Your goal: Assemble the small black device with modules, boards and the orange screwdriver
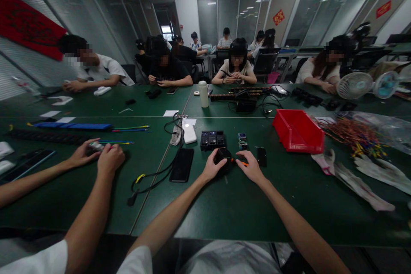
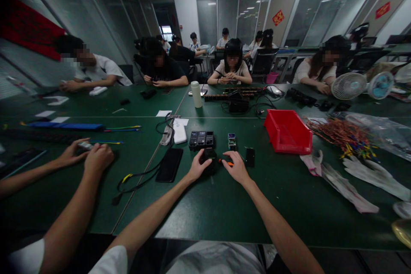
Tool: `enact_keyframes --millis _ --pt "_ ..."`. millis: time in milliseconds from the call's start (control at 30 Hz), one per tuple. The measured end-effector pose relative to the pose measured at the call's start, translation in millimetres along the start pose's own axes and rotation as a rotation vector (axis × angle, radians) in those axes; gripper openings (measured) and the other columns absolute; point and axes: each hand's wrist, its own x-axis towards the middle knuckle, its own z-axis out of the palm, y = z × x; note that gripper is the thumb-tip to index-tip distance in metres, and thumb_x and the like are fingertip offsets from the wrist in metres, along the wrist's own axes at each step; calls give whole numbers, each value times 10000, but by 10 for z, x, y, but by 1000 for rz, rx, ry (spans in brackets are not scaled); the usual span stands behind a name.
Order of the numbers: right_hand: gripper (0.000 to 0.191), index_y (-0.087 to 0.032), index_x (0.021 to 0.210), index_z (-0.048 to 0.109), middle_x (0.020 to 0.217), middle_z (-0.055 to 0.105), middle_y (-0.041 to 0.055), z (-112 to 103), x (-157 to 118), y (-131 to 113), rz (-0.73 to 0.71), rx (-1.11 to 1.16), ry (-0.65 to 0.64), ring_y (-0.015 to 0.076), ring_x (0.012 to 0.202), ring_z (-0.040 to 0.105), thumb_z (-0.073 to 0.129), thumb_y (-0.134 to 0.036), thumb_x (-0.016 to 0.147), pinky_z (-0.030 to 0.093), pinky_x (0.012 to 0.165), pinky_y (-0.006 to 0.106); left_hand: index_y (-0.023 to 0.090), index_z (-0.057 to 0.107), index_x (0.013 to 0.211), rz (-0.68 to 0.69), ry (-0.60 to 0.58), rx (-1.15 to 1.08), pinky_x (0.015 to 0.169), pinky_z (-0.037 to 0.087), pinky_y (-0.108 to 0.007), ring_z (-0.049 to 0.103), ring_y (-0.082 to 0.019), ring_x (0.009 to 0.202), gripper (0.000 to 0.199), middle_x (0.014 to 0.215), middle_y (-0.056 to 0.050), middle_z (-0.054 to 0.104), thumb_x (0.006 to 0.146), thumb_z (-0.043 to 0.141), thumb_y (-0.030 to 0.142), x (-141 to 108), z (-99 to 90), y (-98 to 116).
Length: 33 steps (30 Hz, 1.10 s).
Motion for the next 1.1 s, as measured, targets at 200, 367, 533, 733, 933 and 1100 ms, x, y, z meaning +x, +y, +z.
enact_keyframes --millis 200,367,533,733,933,1100 --pt "358 -236 1184 520 1102 569 63 113 19 -132 94 275 -44 188 888 566 506 -324 837 456 792 336 183 425 1209 49 -107 -93 960 398 -376 515 -206 1103 507 1187 -97 528 761 596 349 -44 27 6" --pt "356 -214 1136 561 1133 554 76 117 24 -126 107 382 -59 220 982 547 530 -373 819 466 779 322 182 433 1212 33 -145 -83 960 402 -393 525 -215 1094 515 1188 -104 534 759 598 363 -59 28 22" --pt "367 -214 1108 557 1086 560 74 125 23 -134 117 395 -61 215 937 557 593 -372 778 467 808 338 186 398 1241 50 -155 -73 970 389 -389 507 -211 1115 539 1209 -104 510 766 589 356 -76 60 46" --pt "355 -217 1080 531 1009 561 60 151 3 -189 132 399 -51 200 871 567 603 -370 767 474 811 339 184 405 1193 79 -116 68 930 407 -377 526 -201 1028 567 1099 -77 535 707 651 341 -122 116 124" --pt "348 -213 1098 512 1026 543 68 148 -10 -225 86 384 -48 208 906 556 579 -345 783 463 829 343 181 401 1167 94 -91 124 893 420 -355 535 -188 960 541 1037 -61 540 712 645 343 -113 120 100" --pt "345 -216 1090 510 982 551 62 149 -27 -247 70 350 -41 209 875 558 570 -360 782 467 815 350 178 418 1148 115 -78 170 893 416 -363 535 -198 955 535 1030 -65 539 697 658 335 -105 107 75"
